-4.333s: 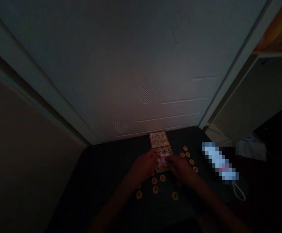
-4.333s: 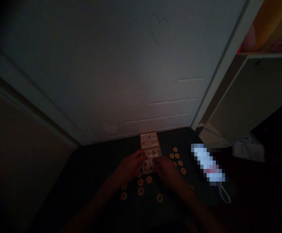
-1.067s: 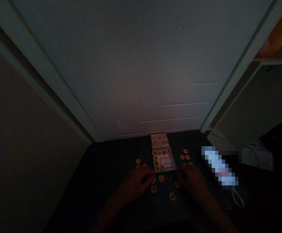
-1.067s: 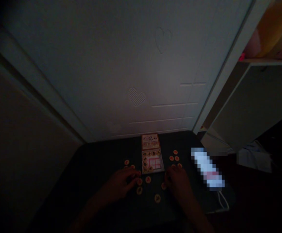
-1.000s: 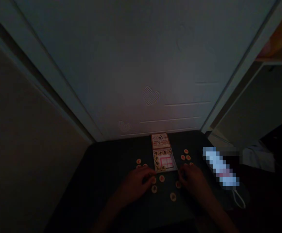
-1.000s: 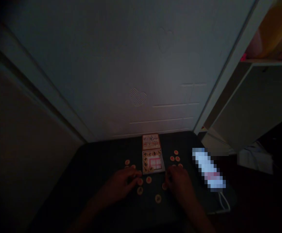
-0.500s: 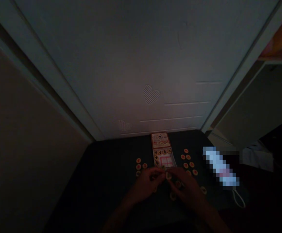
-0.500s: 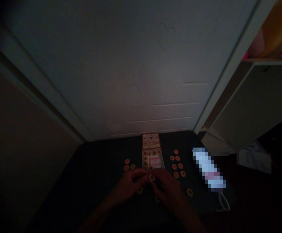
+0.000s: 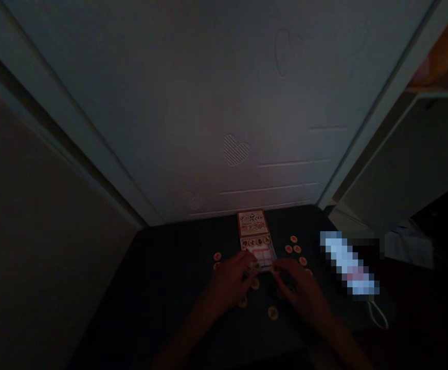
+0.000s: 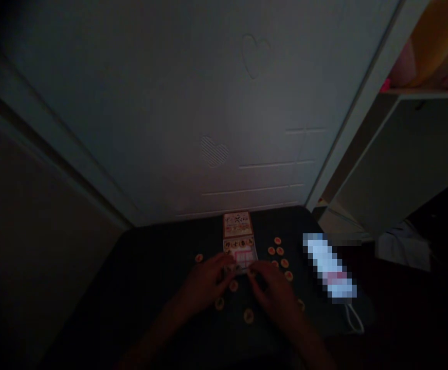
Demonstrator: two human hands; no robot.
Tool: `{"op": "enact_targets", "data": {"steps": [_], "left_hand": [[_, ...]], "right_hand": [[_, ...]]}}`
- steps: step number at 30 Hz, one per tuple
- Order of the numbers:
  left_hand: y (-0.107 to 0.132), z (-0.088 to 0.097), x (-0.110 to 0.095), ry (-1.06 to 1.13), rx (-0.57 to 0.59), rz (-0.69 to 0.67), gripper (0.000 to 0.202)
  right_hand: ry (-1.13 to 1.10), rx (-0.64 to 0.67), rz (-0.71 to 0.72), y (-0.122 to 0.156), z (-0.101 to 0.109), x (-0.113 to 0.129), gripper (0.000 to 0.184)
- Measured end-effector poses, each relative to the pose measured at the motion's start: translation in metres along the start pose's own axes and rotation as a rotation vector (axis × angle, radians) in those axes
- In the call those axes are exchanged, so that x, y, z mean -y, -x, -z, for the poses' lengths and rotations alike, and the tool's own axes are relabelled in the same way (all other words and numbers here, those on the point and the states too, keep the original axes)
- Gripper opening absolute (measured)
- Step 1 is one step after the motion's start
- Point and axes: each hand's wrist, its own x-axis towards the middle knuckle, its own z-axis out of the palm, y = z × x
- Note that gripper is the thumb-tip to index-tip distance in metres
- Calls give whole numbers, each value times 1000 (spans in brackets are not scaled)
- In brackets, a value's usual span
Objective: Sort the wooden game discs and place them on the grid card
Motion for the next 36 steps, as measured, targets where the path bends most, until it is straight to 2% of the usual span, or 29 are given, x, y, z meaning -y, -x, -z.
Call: {"op": "enact_targets", "data": {"steps": [4,10,17,21,28,36], "left_hand": [[-11,-4,4,-144,49,-104,22],[-21,-6,3,-177,107,-112,15],[-22,-8,6,-184,144,-106,14],[-20,-9,8,-157,130,-92,14],[-21,-12,9,-140,122,-93,16],[-21,-11,10,-162,130,-65,12]], "right_hand": [[15,34,-59,-14,-8,-14,21],[74,129,-47,-34,-17,-15,17],[152,235,-96,-41,-26,-24,17],[139,286,-79,-42,-24,-24,14],[113,337,-43,-41,-18,-22,20],[120,311,-145,-41,-16,-16,24]]}}
